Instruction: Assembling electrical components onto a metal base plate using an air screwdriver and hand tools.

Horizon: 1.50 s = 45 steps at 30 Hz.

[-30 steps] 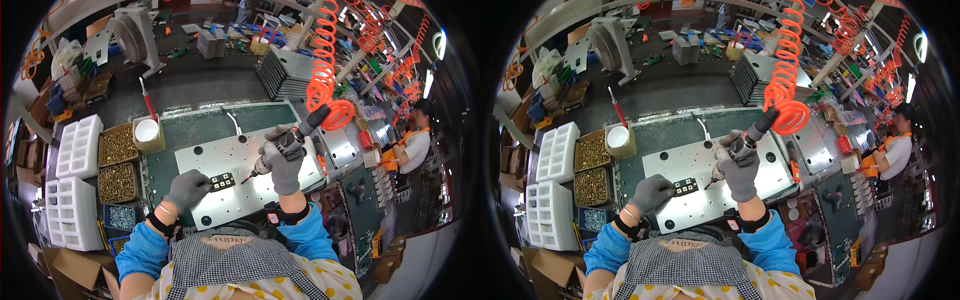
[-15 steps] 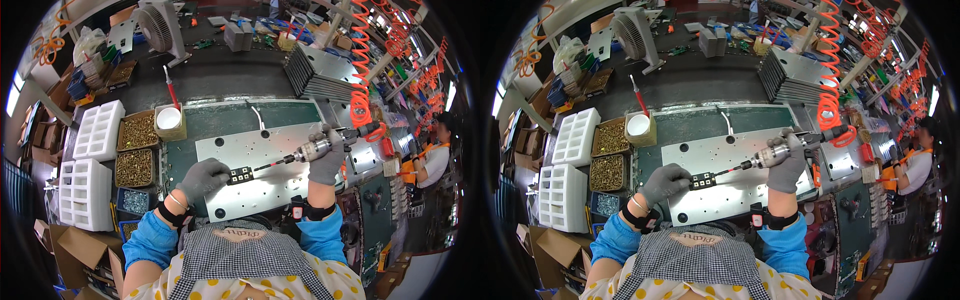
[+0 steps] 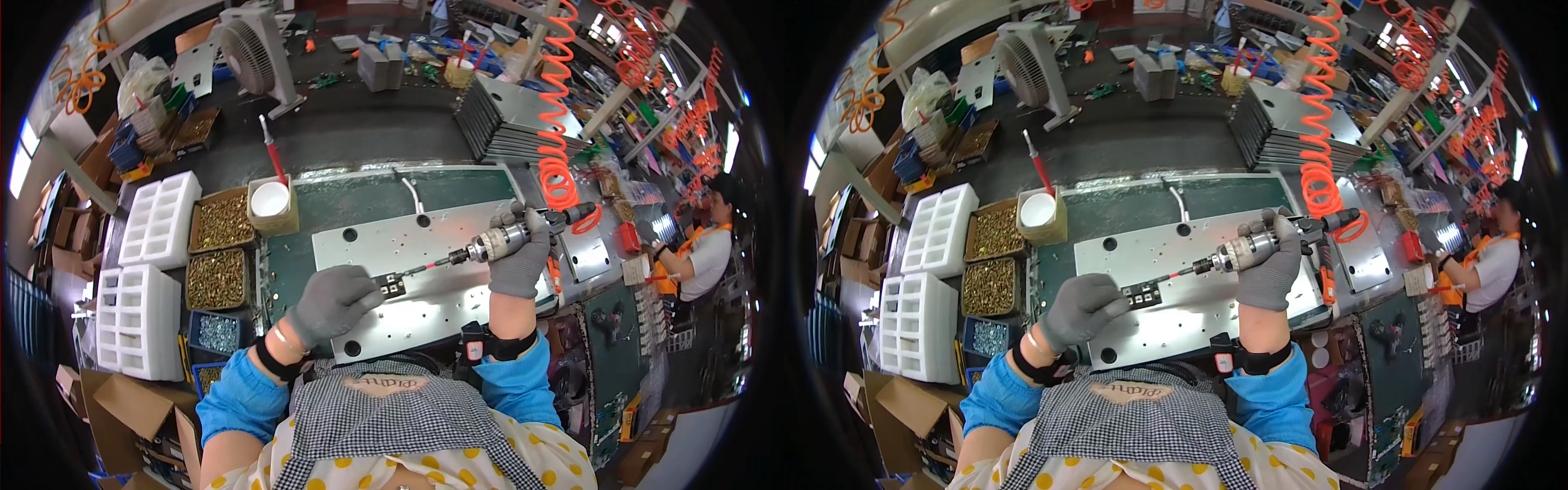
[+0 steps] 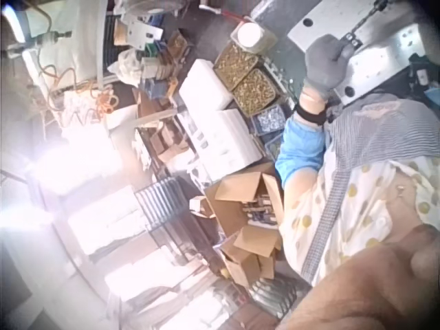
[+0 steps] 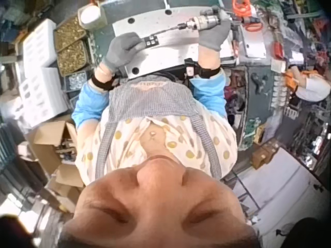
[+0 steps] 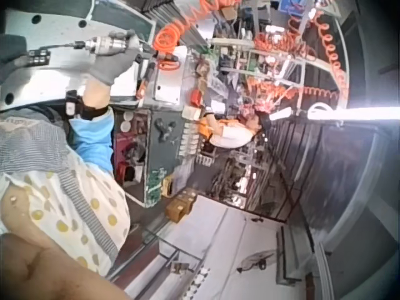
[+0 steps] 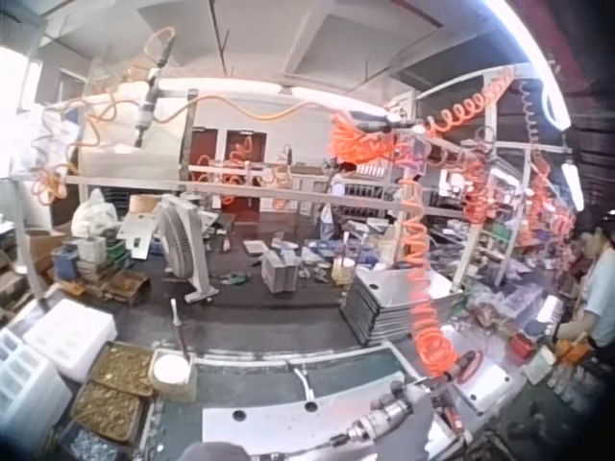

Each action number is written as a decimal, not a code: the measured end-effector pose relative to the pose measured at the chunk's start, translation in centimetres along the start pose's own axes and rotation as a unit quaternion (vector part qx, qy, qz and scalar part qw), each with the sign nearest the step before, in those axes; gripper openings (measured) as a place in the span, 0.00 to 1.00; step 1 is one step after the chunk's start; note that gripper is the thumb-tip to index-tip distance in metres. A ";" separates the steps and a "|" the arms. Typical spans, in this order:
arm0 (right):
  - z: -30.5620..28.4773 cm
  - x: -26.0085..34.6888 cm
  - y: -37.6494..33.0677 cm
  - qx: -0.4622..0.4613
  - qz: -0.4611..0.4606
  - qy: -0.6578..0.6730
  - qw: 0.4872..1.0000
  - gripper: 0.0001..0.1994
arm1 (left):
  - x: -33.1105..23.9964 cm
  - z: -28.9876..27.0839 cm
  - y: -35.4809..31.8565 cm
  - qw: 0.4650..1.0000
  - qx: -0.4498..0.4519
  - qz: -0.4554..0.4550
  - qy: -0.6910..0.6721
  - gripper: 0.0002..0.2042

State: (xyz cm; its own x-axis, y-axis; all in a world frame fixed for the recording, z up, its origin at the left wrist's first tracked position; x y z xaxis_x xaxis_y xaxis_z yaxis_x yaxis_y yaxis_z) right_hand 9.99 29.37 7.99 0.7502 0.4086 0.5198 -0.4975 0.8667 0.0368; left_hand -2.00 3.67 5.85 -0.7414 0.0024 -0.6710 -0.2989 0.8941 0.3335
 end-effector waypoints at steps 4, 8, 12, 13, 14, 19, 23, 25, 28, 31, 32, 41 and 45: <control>0.3 2.1 0.6 -0.009 -0.054 -0.031 0.998 0.12 | 1.9 -0.9 -1.7 0.992 0.013 -0.082 -0.099 0.09; 1.8 3.9 -0.1 0.066 -0.147 -0.246 0.956 0.15 | 2.3 -0.4 -1.3 0.971 0.024 -0.140 -0.195 0.14; 4.7 3.6 -2.3 0.278 -0.299 -0.586 0.700 0.19 | 1.5 1.0 0.5 0.958 0.089 -0.180 -0.203 0.24; 6.3 3.1 -3.2 0.300 -0.333 -0.699 0.558 0.20 | 1.1 1.0 0.8 0.959 0.100 -0.172 -0.203 0.24; 6.1 2.4 -3.2 0.317 -0.320 -0.740 0.499 0.21 | 0.7 1.1 1.1 0.969 0.122 -0.151 -0.156 0.22; 1.4 1.0 -0.6 0.277 -0.149 -0.889 0.333 0.23 | 0.2 2.2 0.8 0.960 0.178 -0.197 -0.091 0.16; -2.1 1.5 0.8 0.252 -0.061 -0.920 0.295 0.26 | 2.1 2.7 -2.1 0.938 0.114 -0.286 -0.158 0.15; -3.6 1.8 1.3 0.282 -0.043 -0.911 0.299 0.29 | 2.3 2.7 -2.7 0.945 0.082 -0.280 -0.148 0.15; -7.0 1.7 2.6 0.307 -0.018 -0.895 0.324 0.30 | 2.0 3.0 -3.1 0.942 0.030 -0.298 -0.149 0.14; -8.2 1.6 3.3 0.369 0.002 -0.870 0.327 0.31 | 1.3 3.3 -2.9 0.948 -0.027 -0.303 -0.097 0.13; -8.2 1.7 3.2 0.360 0.008 -0.869 0.340 0.30 | 1.1 3.3 -3.2 0.936 -0.047 -0.332 -0.112 0.13; -9.2 3.2 2.2 0.366 -0.144 -0.743 0.542 0.19 | -1.7 4.1 -5.8 0.857 -0.188 -0.451 -0.161 0.13; -12.0 3.9 2.9 0.330 -0.187 -0.794 0.475 0.28 | -3.3 4.5 -6.0 0.874 -0.204 -0.430 -0.097 0.14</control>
State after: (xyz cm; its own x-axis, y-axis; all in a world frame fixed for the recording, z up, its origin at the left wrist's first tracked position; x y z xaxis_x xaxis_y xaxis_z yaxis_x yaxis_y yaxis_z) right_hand 16.65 36.93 -0.13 -0.1746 -0.9235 0.3415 -0.8801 0.3019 0.3665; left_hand 5.00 0.36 3.09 -0.0334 -0.4810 -0.8761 -0.9148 0.3678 -0.1671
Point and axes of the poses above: each hand's wrist, its own y-axis towards the middle knuckle, its own z-axis out of the palm, x = y × z, the point moved 4 cm from there along y, towards the middle knuckle, and after that the axes turned 2 degrees about y, right-handed, at the moved point
